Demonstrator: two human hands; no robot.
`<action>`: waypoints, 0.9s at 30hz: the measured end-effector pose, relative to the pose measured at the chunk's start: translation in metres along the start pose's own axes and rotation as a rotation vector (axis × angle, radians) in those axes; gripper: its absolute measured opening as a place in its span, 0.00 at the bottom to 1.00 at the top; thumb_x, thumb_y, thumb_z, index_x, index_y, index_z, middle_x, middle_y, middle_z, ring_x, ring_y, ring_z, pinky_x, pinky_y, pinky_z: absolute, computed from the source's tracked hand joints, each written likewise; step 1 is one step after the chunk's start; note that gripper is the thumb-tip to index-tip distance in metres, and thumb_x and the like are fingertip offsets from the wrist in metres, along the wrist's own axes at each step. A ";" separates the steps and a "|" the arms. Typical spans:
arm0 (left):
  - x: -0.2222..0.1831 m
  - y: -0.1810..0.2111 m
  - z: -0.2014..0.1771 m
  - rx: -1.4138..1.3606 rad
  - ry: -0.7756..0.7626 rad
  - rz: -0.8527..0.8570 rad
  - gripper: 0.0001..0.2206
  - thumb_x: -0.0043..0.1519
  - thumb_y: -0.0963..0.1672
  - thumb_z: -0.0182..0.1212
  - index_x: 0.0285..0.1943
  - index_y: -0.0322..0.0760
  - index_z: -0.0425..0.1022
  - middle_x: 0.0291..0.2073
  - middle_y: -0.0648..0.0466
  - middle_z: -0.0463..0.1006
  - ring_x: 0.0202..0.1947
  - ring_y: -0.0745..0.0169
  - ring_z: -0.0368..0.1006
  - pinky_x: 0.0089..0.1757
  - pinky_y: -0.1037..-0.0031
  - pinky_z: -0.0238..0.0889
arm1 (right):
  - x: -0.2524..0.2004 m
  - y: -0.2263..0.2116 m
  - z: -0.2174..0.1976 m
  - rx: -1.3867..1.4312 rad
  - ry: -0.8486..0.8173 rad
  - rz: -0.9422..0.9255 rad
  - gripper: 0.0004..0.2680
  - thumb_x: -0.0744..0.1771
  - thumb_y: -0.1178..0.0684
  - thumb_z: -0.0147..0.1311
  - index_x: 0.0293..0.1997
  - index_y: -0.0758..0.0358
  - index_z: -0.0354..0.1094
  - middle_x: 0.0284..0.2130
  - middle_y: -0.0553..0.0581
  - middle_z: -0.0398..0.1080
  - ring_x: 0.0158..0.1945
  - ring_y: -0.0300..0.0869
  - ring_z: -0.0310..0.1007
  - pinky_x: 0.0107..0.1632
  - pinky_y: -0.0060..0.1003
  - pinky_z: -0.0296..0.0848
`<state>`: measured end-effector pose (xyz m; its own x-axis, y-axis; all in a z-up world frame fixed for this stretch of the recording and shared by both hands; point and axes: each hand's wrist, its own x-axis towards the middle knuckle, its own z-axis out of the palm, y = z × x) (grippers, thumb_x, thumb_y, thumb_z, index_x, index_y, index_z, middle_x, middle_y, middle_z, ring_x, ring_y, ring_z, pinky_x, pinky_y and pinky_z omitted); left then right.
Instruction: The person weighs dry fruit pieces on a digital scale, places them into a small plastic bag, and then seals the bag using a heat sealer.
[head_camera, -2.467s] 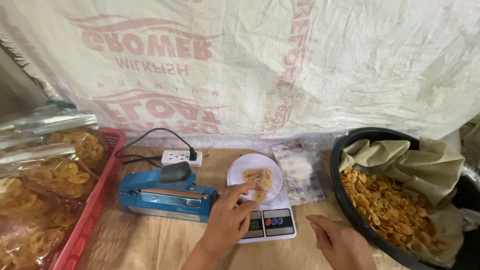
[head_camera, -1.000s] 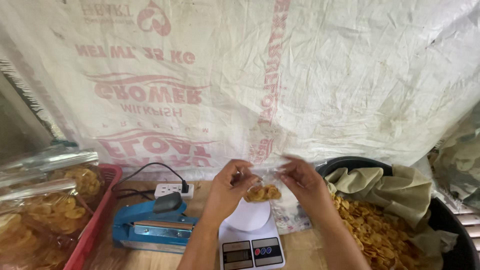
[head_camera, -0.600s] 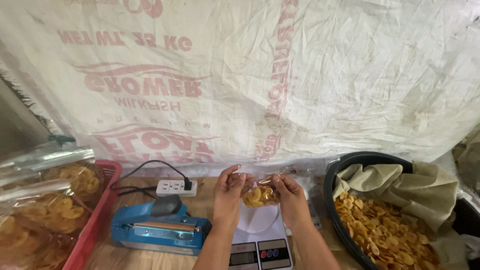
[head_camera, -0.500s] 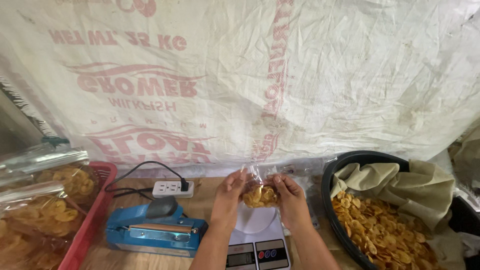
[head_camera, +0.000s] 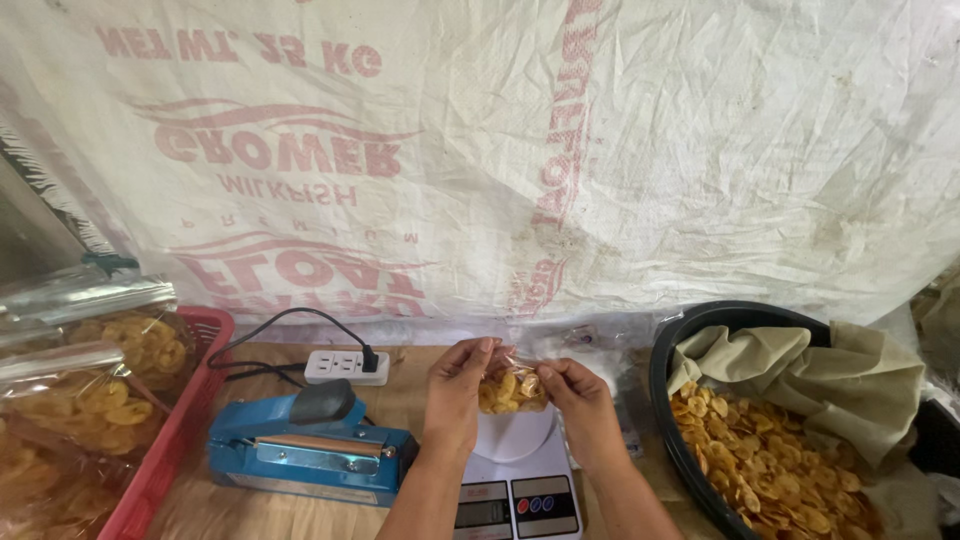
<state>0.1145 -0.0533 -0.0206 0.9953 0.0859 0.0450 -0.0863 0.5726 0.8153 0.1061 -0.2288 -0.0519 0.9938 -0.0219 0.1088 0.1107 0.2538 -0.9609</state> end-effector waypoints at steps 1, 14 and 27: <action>-0.001 0.001 0.000 -0.018 0.003 0.006 0.11 0.62 0.44 0.64 0.44 0.27 0.80 0.36 0.45 0.85 0.36 0.60 0.82 0.44 0.71 0.75 | -0.001 -0.002 0.001 0.008 0.028 0.023 0.08 0.70 0.56 0.54 0.46 0.72 0.76 0.34 0.56 0.77 0.38 0.37 0.72 0.45 0.34 0.72; -0.002 0.005 0.002 -0.165 0.059 0.063 0.10 0.63 0.44 0.64 0.44 0.28 0.79 0.33 0.46 0.83 0.34 0.59 0.81 0.41 0.70 0.74 | 0.001 -0.001 0.007 0.128 -0.048 0.005 0.12 0.68 0.57 0.55 0.56 0.72 0.69 0.42 0.58 0.76 0.43 0.42 0.76 0.49 0.39 0.75; -0.005 -0.012 0.003 0.079 -0.127 0.024 0.10 0.66 0.43 0.62 0.46 0.27 0.81 0.37 0.49 0.83 0.37 0.63 0.80 0.42 0.72 0.74 | 0.004 -0.002 -0.009 0.326 0.028 0.099 0.07 0.69 0.58 0.52 0.50 0.68 0.74 0.42 0.58 0.78 0.45 0.42 0.76 0.51 0.40 0.73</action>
<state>0.1105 -0.0626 -0.0287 0.9910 -0.0084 0.1336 -0.1111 0.5051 0.8559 0.1103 -0.2383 -0.0516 0.9999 -0.0077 0.0078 0.0107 0.5521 -0.8337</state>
